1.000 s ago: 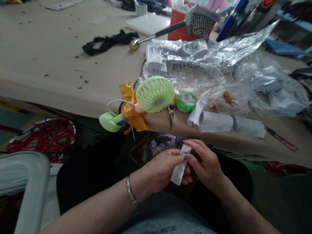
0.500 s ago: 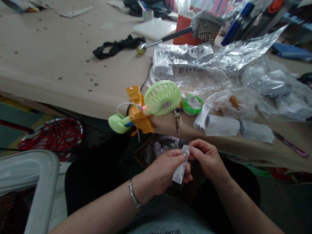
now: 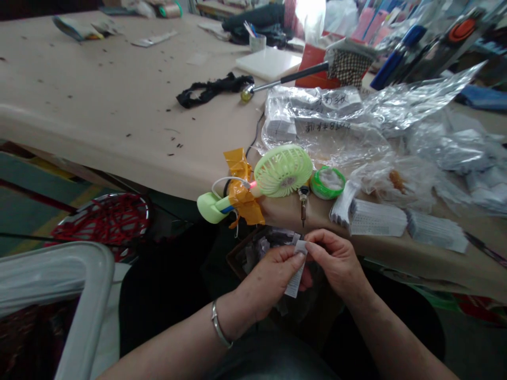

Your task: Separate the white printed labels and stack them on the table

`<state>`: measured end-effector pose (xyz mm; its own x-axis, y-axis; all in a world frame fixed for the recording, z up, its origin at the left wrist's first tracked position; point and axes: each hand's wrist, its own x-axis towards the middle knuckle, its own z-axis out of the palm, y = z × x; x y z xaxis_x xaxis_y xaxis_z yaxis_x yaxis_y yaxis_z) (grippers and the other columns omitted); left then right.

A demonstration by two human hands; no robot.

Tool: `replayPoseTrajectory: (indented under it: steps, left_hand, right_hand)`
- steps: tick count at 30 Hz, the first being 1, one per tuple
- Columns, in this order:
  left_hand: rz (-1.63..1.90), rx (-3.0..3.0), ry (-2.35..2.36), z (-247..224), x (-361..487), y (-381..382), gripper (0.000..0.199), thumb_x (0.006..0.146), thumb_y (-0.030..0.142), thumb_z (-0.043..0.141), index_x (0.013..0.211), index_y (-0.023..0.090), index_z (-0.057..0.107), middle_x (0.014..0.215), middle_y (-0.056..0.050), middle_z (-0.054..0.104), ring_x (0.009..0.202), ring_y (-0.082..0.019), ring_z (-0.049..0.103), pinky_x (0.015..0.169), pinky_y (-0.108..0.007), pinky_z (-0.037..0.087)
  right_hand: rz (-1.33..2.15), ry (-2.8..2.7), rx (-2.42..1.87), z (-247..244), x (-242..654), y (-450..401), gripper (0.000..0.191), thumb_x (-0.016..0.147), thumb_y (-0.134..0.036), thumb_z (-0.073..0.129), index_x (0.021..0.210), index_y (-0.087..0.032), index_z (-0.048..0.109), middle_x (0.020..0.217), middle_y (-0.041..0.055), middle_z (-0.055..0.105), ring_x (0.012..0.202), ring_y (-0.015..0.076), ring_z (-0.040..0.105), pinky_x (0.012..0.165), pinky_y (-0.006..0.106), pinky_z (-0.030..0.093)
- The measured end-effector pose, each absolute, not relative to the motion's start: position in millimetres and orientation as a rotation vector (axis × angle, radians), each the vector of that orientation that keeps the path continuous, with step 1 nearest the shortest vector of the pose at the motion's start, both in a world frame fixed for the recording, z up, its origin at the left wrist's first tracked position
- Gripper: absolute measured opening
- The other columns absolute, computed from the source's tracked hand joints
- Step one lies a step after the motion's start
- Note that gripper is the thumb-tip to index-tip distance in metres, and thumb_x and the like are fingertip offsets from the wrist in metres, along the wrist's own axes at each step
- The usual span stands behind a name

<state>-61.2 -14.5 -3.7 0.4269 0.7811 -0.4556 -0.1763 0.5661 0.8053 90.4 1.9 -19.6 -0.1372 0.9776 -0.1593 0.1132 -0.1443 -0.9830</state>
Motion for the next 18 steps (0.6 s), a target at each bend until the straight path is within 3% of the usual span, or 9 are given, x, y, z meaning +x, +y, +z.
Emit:
replayPoseTrajectory:
  steps: [6, 18]
  left_hand:
    - [0.903, 1.279, 1.163, -1, -69, -1, 0.017, 0.085, 0.020, 0.051, 0.080, 0.016, 0.066, 0.075, 0.000, 0.065, 0.072, -0.012, 0.056, 0.068, -0.022, 0.042]
    - [0.991, 1.579, 1.329, 0, -70, 13, 0.019, 0.089, 0.025, 0.051, 0.081, 0.019, 0.067, 0.070, 0.001, 0.066, 0.064, -0.011, 0.058, 0.061, -0.021, 0.042]
  right_hand:
    - [1.096, -1.500, -1.376, -9, 83, 6, 0.013, 0.083, -0.028, 0.058, 0.075, -0.018, 0.061, 0.066, -0.0030, 0.053, 0.060, 0.0093, 0.046, 0.055, 0.021, 0.038]
    - [0.861, -1.622, -1.422, -5, 79, 14, 0.012, 0.083, -0.026, 0.056, 0.074, -0.019, 0.060, 0.061, -0.0025, 0.055, 0.056, 0.0100, 0.049, 0.053, 0.021, 0.039]
